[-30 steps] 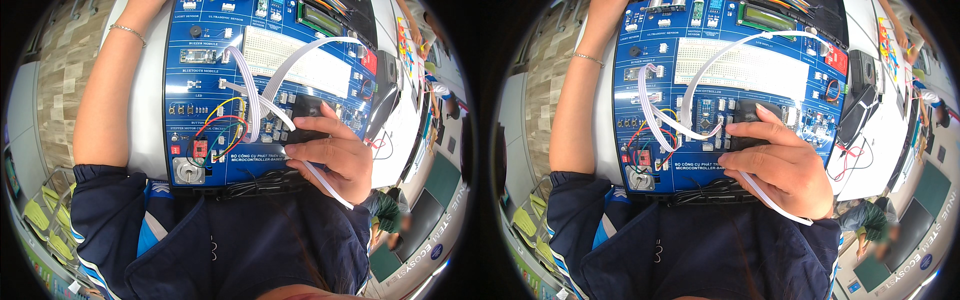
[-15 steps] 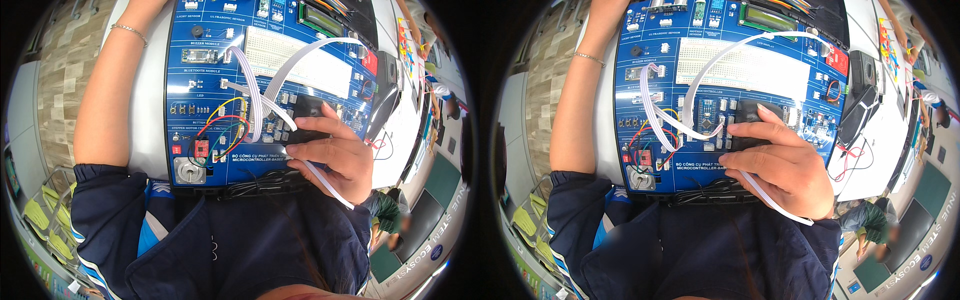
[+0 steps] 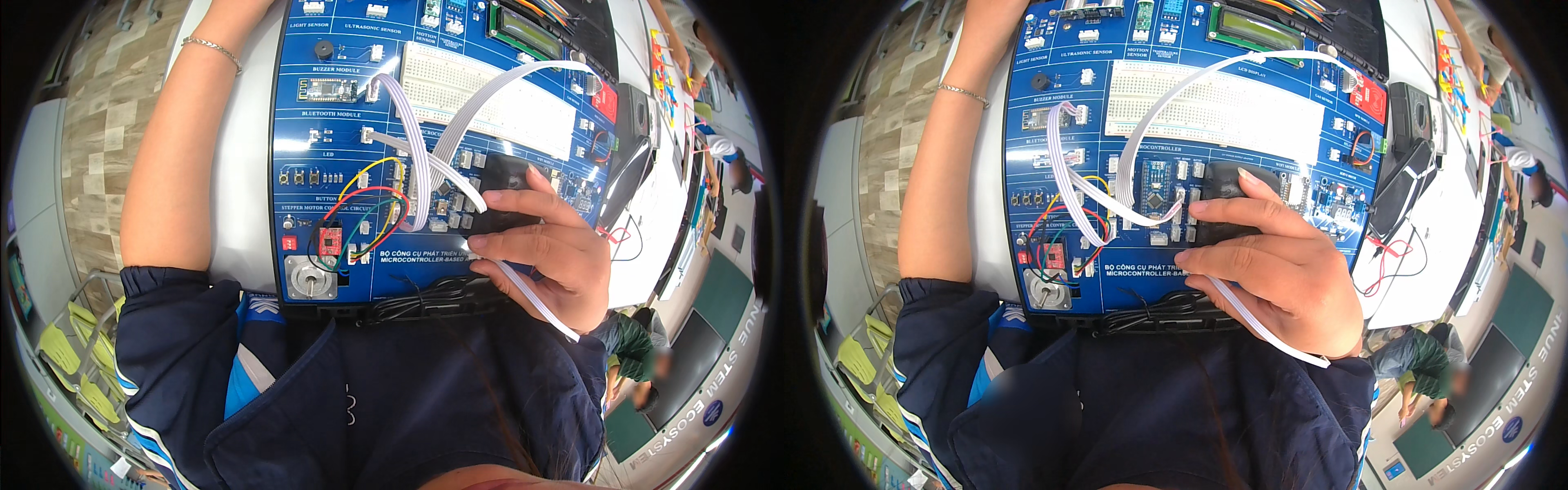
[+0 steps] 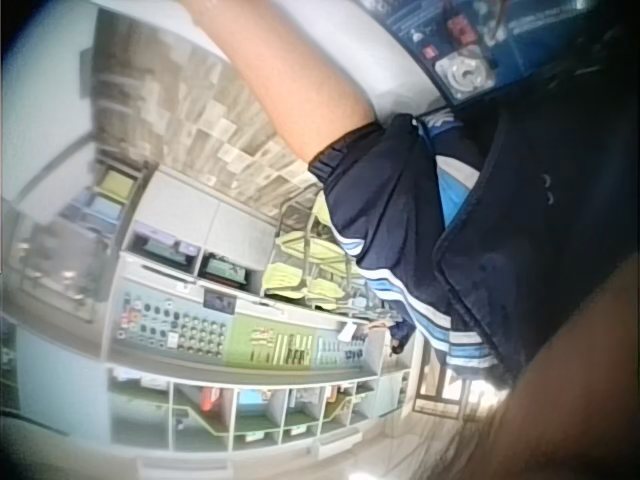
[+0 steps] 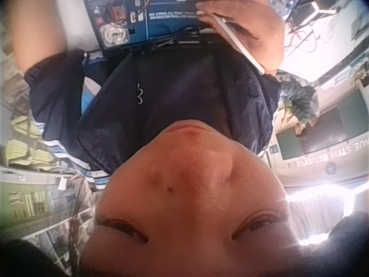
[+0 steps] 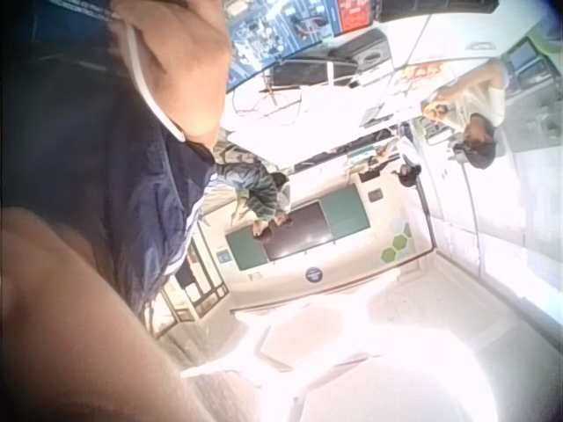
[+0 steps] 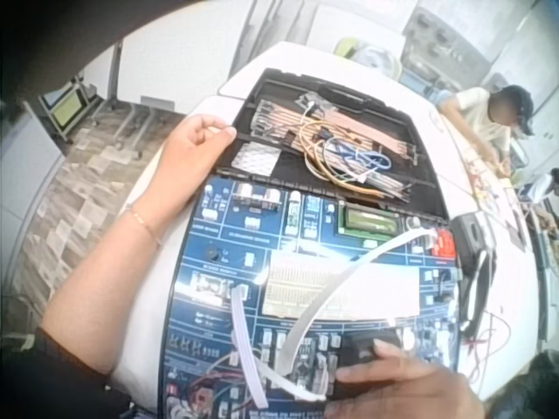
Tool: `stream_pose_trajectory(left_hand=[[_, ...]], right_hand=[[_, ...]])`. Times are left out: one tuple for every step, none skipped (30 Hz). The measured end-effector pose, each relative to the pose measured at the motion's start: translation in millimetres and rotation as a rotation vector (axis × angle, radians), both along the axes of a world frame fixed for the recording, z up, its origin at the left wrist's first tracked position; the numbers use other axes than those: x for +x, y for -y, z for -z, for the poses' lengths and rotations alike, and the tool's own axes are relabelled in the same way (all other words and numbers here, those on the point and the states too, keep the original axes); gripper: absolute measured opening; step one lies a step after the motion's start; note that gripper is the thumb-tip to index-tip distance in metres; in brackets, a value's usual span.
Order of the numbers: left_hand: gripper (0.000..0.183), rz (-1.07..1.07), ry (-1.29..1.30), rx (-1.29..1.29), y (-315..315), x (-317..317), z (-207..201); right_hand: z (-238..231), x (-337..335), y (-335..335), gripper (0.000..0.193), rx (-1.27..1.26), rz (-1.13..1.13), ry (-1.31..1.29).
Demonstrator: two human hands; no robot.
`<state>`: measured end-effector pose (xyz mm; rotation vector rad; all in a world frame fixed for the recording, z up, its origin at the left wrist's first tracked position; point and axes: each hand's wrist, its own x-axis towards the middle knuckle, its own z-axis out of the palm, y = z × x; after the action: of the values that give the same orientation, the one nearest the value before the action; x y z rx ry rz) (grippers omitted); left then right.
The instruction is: The person connects and adjusts multiple ribbon cables and jumper wires on a blue microcontroller development board. They plug in white ribbon cables into various headers, route wires across the board, and secure connections by hand.
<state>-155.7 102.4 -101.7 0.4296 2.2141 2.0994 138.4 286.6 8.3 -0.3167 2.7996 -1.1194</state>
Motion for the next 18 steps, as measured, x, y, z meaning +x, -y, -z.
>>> stream_pose_trajectory(left_hand=[[0.020, 0.000, 0.000, -0.002, 0.3, 0.3, -0.5], [0.020, 0.000, 0.000, -0.004, 0.5, 0.6, -0.9], [0.020, -0.001, 0.000, -0.006, 0.8, 0.7, -1.1], [0.020, 0.003, -0.009, 0.004, 1.5, -0.1, 0.4], [0.020, 0.007, -0.017, 0.013, 2.6, -1.7, 3.0], [0.020, 0.010, -0.026, 0.023, 3.5, -2.3, 4.4], [0.020, 0.008, -0.014, 0.018, 1.9, -1.5, 2.8], [0.020, 0.005, -0.003, 0.012, 0.3, 0.4, -0.3], [0.020, 0.002, 0.008, 0.007, -1.2, 1.3, -1.9], [0.020, 0.002, -0.003, -0.001, -0.4, 0.4, -1.3], [0.020, 0.003, -0.013, -0.009, 0.8, -1.2, 0.2], [0.020, 0.004, -0.024, -0.017, 1.5, -2.0, 1.1], [0.020, 0.006, -0.015, -0.006, 1.4, -1.7, 1.2], [0.020, 0.007, -0.007, 0.004, 1.0, -1.0, 1.1], [0.020, 0.009, 0.001, 0.015, 0.8, -0.7, 1.2], [0.020, 0.016, -0.002, 0.026, 0.9, -1.1, 1.9], [0.020, 0.023, -0.004, 0.037, 1.1, -2.1, 3.2], [0.020, 0.031, -0.007, 0.049, 1.1, -2.8, 3.8]], right_hand=[[-0.2, -0.1, 0.0, 0.029, 0.002, -0.002, 0.000], [-0.7, -0.5, -0.5, 0.028, -0.002, -0.014, 0.001], [-1.2, -1.0, -1.3, 0.026, -0.005, -0.026, 0.002], [-1.7, -1.4, -1.5, 0.025, -0.008, -0.039, 0.003], [-1.9, -1.8, -1.3, 0.025, -0.007, -0.042, 0.003], [-2.0, -2.2, -1.0, 0.025, -0.006, -0.046, 0.002], [-2.1, -2.1, -1.0, 0.025, -0.005, -0.044, 0.003], [-2.0, -1.7, -1.0, 0.025, -0.006, -0.039, 0.001], [-1.9, -1.3, -1.0, 0.025, -0.006, -0.035, -0.001], [-1.7, -1.4, -1.3, 0.025, -0.008, -0.037, -0.004], [-1.6, -1.4, -1.6, 0.025, -0.010, -0.038, -0.003], [-1.5, -1.2, -1.9, 0.025, -0.011, -0.038, -0.002], [-1.4, -1.2, -1.9, 0.025, -0.012, -0.038, -0.001], [-0.8, -0.9, -1.5, 0.027, -0.007, -0.029, -0.001], [0.0, -0.4, -0.9, 0.028, -0.003, -0.020, -0.001], [0.6, 0.1, -0.6, 0.030, 0.001, -0.010, -0.002], [0.6, 0.2, -0.5, 0.030, 0.001, -0.008, -0.003], [0.6, 0.3, -0.5, 0.030, 0.002, -0.006, -0.005]])
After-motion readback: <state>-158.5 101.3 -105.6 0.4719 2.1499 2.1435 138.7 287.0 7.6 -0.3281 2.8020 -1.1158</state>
